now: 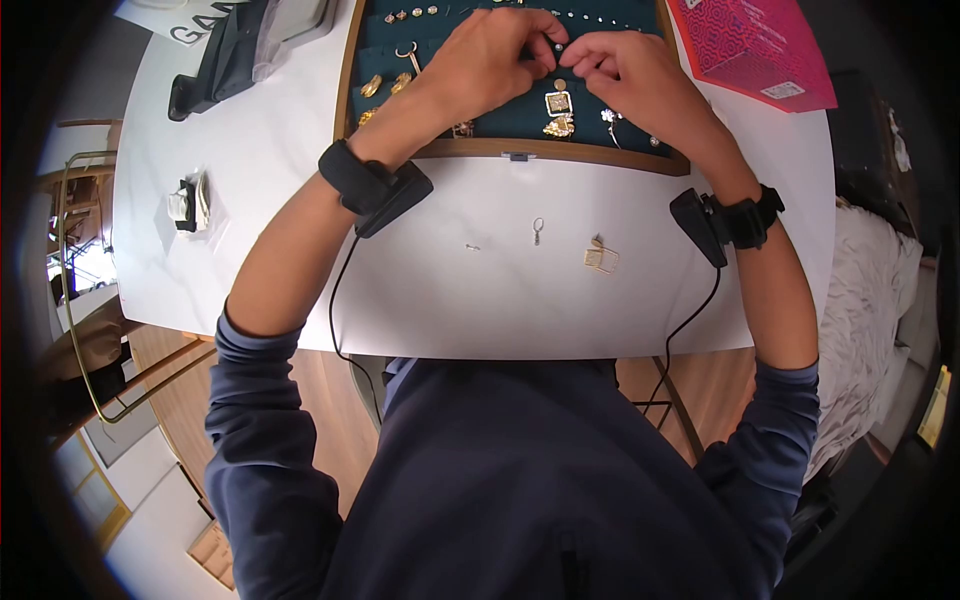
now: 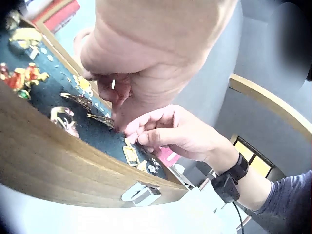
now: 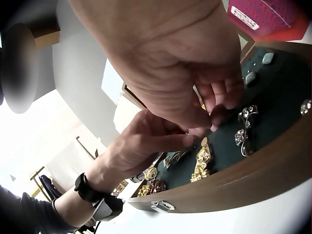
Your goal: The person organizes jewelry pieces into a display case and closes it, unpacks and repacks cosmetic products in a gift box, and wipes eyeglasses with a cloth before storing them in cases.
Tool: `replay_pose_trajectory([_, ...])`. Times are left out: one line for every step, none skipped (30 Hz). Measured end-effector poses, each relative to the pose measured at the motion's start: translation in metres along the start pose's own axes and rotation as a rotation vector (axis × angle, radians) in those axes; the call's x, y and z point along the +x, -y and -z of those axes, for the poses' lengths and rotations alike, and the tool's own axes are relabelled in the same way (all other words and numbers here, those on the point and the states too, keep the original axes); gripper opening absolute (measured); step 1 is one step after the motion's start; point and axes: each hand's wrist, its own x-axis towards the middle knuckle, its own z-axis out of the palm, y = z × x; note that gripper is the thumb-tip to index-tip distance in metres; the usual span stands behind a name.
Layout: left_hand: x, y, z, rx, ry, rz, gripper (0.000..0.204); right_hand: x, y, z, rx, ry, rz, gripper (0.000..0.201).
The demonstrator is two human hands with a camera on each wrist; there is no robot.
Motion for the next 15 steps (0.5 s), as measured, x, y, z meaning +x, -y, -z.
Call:
replay_pose_trajectory([0.0,0.0,-0.001,-0.025,-0.007,-0.026,0.023,-0.005,0.002,0.003,-0.041,-0.074,0.029,0.018])
replay_pose_trajectory([0.0,0.001,-0.002,-0.051,-0.013,-0.052,0.024,-0.01,0.005,0.005,-0.041,-0.076,0.028,0.018])
replay_pose_trajectory([0.001,0.004,-0.003,-0.05,-0.013,-0.053,0.024,-0.015,0.01,0.008,-0.021,-0.155,0.028,0.018])
replay_pose_trajectory([0.003,0.01,-0.002,0.0,-0.009,-0.127,0.025,-0.022,0.014,0.011,0.0,-0.233,0.029,0.017])
replay_pose_trajectory([0.003,0.015,0.0,0.05,-0.005,-0.2,0.025,-0.031,0.019,0.014,0.0,-0.235,0.029,0.017])
replay_pose_trajectory([0.001,0.008,0.007,0.051,-0.005,-0.2,0.025,-0.042,0.023,0.018,0.061,-0.244,-0.048,0.017])
replay_pose_trajectory([-0.001,0.003,0.017,0.077,-0.063,-0.295,0.023,-0.053,0.027,0.022,0.12,-0.254,-0.123,0.017])
replay_pose_trajectory([-0.004,-0.006,0.028,0.103,-0.119,-0.388,0.021,-0.068,0.032,0.023,0.121,-0.254,-0.123,0.017])
replay_pose_trajectory([-0.009,-0.011,0.046,-0.081,-0.091,-0.22,0.021,-0.085,0.038,0.022,0.129,-0.263,-0.177,0.016])
replay_pose_trajectory([-0.016,-0.016,0.058,-0.263,-0.062,-0.05,0.021,-0.1,0.044,0.02,0.138,-0.273,-0.231,0.015])
replay_pose_trajectory([-0.028,-0.028,0.057,-0.093,-0.274,-0.064,0.02,-0.114,0.049,0.017,0.139,-0.276,-0.231,0.015])
replay_pose_trajectory([-0.038,-0.03,0.098,0.189,-0.133,-0.067,0.019,-0.127,0.053,0.012,0.107,-0.244,-0.234,0.015])
replay_pose_trajectory([-0.056,0.015,0.13,0.334,-0.125,-0.102,0.024,-0.137,0.055,0.01,0.074,-0.214,-0.235,0.014])
replay_pose_trajectory([-0.075,0.024,0.148,0.259,-0.192,0.024,0.025,-0.142,0.058,0.008,0.075,-0.216,-0.234,0.014])
replay_pose_trajectory([-0.094,0.006,0.153,0.192,-0.261,0.099,0.026,-0.146,0.062,0.005,0.088,-0.242,-0.274,0.013])
